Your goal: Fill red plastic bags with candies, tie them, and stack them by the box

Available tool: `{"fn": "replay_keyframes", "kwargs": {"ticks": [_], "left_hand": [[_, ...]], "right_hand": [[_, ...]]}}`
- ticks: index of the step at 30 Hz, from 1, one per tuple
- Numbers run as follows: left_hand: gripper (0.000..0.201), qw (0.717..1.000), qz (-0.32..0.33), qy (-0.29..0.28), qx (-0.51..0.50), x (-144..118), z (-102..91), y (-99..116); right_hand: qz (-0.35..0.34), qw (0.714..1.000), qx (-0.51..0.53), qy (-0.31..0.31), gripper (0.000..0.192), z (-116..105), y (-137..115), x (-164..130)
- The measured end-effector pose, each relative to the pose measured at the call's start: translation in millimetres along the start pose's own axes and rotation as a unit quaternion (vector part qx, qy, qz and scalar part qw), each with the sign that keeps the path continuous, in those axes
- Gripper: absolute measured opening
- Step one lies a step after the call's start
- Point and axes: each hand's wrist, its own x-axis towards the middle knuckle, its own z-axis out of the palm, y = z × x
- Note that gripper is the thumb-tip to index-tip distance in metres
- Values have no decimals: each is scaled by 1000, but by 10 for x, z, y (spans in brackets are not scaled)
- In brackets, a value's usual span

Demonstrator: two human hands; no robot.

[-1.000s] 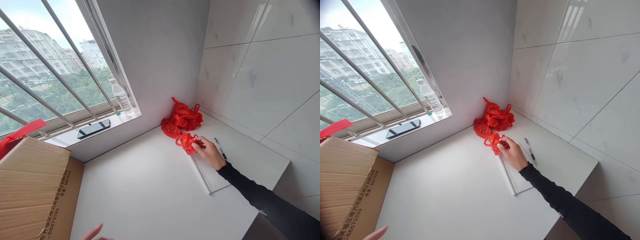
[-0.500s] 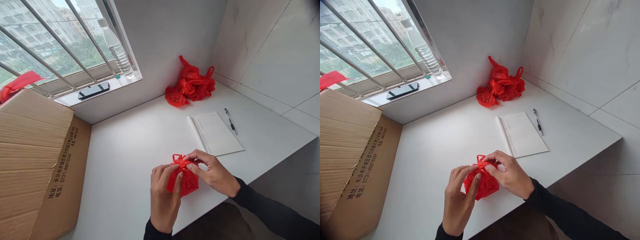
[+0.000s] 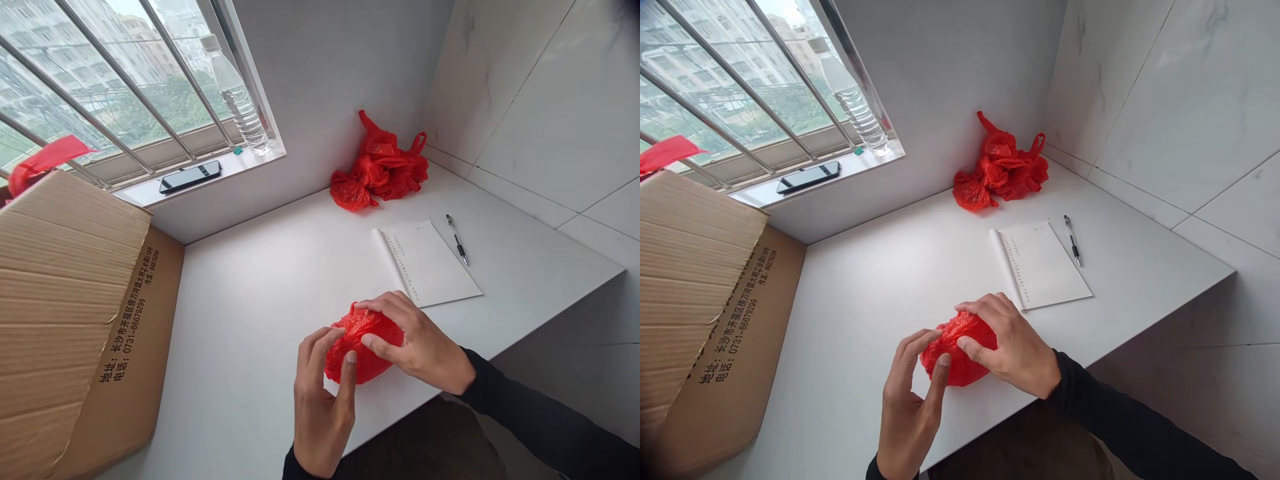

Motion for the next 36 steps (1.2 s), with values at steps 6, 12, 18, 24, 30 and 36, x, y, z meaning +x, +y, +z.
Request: {"fn": "replay_keyframes", "kwargs": {"ticks": [6, 12, 18, 24, 30, 36], "left_hand": [[13, 999, -6, 39, 9, -9, -76, -63], [22, 982, -144, 109, -48, -19, -189, -69], [24, 996, -48, 69, -4, 1, -81, 47], [12, 974, -120, 174, -75, 0, -189, 35], [25, 962, -167, 198, -83, 48, -296, 135], [36, 917, -262, 207, -218, 97, -356, 264]], "right_hand": [[40, 998, 36, 24, 10, -26, -21, 8], [92, 990, 81, 70, 18, -133, 38, -16], [98, 990, 94, 27, 30, -72, -44, -2], [112, 972, 190, 84, 23, -139, -2, 4], [122, 957, 246, 91, 30, -191, 0, 9], [117, 959, 251, 57, 22, -255, -229, 33]]}}
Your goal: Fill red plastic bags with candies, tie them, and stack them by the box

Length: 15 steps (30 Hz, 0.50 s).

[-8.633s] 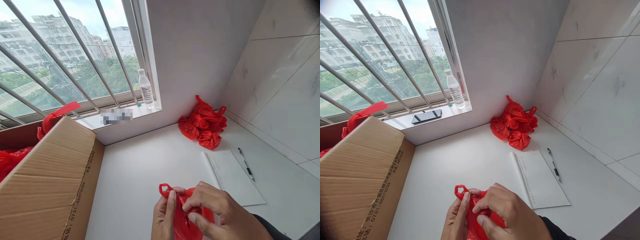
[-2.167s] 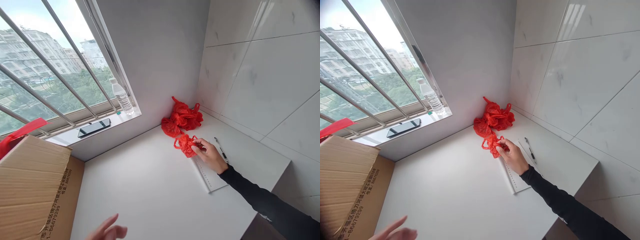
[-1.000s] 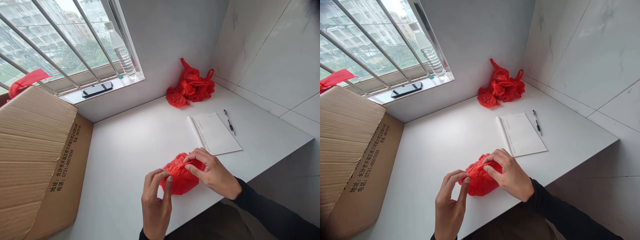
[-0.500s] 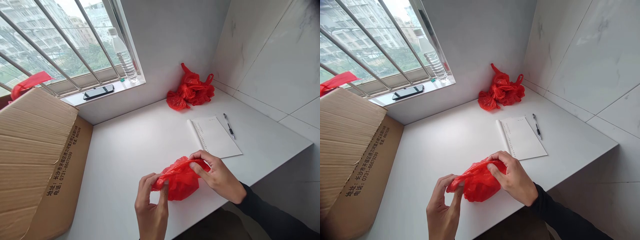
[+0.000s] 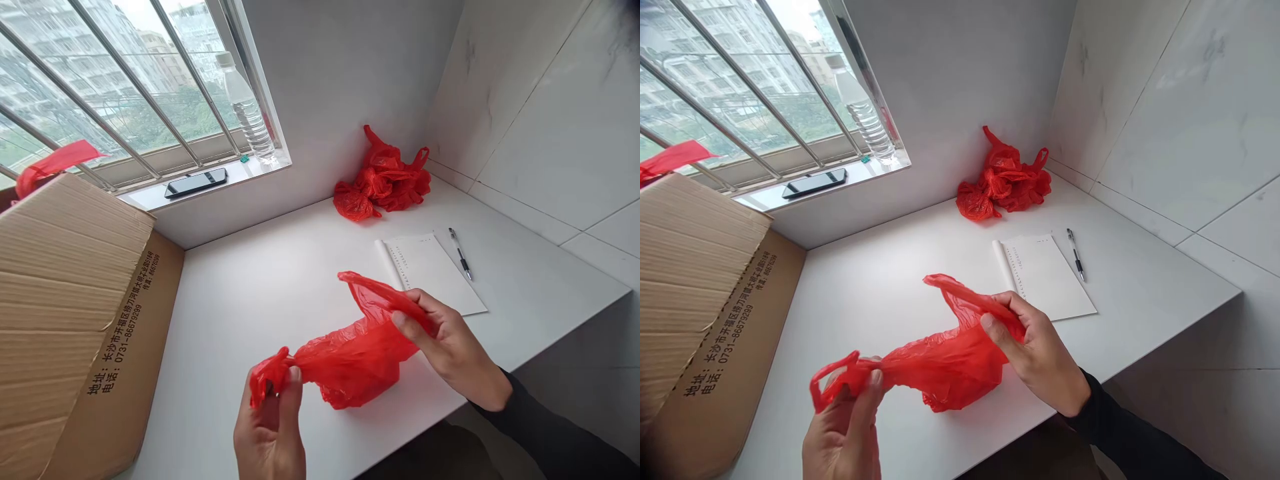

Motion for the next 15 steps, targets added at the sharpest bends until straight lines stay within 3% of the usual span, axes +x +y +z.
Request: {"fn": "replay_keyframes", "kwargs": {"ticks": [3, 6, 10, 15], "left_hand": [[33, 996, -34, -21, -81, -28, -9, 76], [30, 991, -50, -3, -121, -70, 18, 153], [38, 994, -39, -5, -104, -61, 39, 155], [35, 996, -17, 4, -83, 6, -10, 85]], "right_hand": [[-32, 998, 1, 51, 20, -20, -19, -43], [-45, 998, 6, 49, 19, -46, 13, -92], [-25, 999, -27, 34, 21, -66, 40, -124], [-41, 996, -56, 57, 29, -96, -33, -126]]}}
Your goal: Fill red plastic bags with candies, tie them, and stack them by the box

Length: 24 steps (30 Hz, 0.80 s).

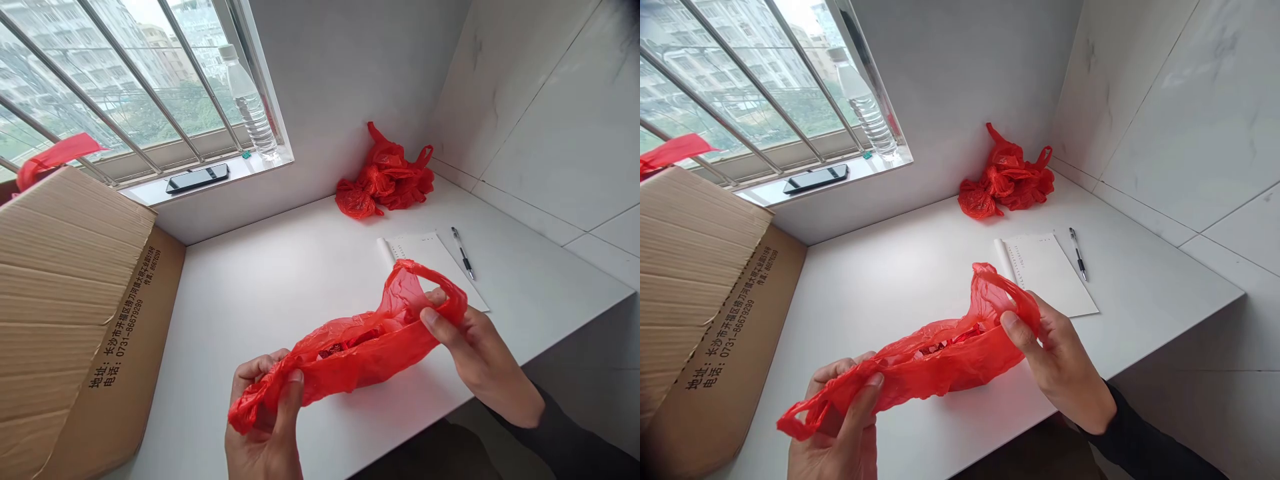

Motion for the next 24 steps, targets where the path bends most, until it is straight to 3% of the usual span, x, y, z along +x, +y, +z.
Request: {"fn": "replay_keyframes", "kwargs": {"ticks": [4, 7, 9, 11, 12, 14, 16, 18, 21, 24], "left_hand": [[34, 999, 24, -21, 34, -2, -67, -44], [33, 997, 43, -43, 43, -14, -113, -83], [29, 995, 54, -65, 45, -30, -117, -85], [24, 994, 59, -84, 48, -67, -77, -49], [24, 994, 55, -84, 51, -95, -39, -18], [28, 995, 44, -72, 53, -159, 56, 55], [33, 996, 41, -58, 45, -214, 140, 113], [34, 997, 39, -45, 45, -236, 172, 125], [26, 997, 29, -27, 60, -204, 111, 56], [29, 996, 35, -58, 63, -163, 11, -42]], "right_hand": [[30, 999, -27, 16, 26, -50, -15, -5], [11, 999, -38, 35, 22, -43, -5, -59], [-66, 991, -34, 112, 41, 10, -59, -134], [-189, 958, -30, 212, 53, 96, -176, -223], [-253, 938, -38, 234, 53, 143, -247, -259], [-339, 922, -81, 167, 48, 229, -370, -289], [-350, 919, -180, -12, 35, 290, -426, -247], [-288, 903, -287, -138, 23, 324, -402, -160], [-136, 876, -403, -228, 22, 347, -297, -45], [-33, 845, -440, -302, 18, 364, -203, 9]]}}
